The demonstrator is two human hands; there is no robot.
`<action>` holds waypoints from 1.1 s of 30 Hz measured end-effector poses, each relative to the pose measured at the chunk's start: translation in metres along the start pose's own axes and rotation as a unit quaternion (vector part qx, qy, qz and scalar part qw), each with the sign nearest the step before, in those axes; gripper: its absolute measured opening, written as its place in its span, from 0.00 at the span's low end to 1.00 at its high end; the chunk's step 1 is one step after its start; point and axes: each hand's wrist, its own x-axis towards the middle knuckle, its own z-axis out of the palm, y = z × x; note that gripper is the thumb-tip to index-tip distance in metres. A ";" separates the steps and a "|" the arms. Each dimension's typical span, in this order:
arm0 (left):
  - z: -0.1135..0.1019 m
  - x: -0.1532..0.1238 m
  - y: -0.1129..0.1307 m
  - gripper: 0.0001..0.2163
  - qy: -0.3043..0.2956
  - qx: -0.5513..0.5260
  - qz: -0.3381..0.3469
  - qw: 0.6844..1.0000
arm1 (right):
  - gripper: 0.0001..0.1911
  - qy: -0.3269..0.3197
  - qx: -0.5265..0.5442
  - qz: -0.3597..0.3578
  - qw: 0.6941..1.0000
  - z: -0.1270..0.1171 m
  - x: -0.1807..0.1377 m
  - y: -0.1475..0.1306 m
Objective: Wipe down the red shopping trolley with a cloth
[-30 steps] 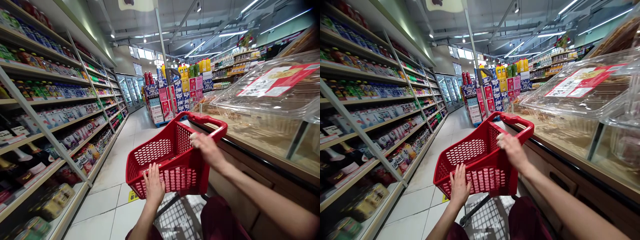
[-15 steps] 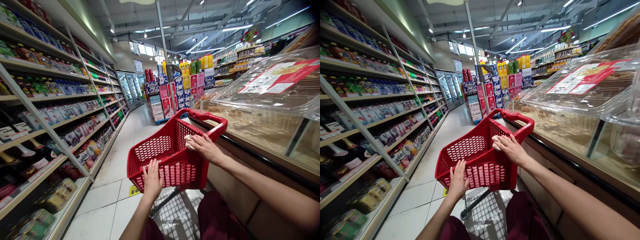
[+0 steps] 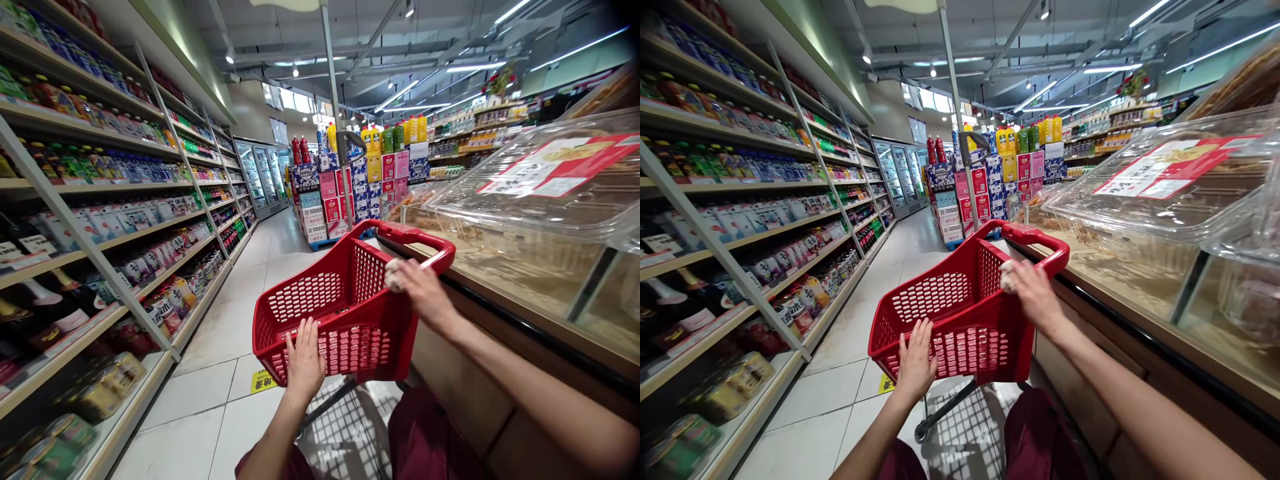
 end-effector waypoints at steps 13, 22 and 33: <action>0.004 -0.018 -0.030 0.30 0.037 -0.020 -0.071 0.997 | 0.25 0.007 0.003 0.034 0.999 0.020 0.000 -0.060; 0.007 -0.035 -0.055 0.30 0.051 -0.038 -0.142 0.988 | 0.28 -0.021 0.105 -0.032 0.994 0.033 -0.008 -0.114; 0.002 -0.050 -0.087 0.31 0.008 -0.086 -0.150 0.985 | 0.24 -0.028 0.206 -0.113 0.972 0.054 0.000 -0.243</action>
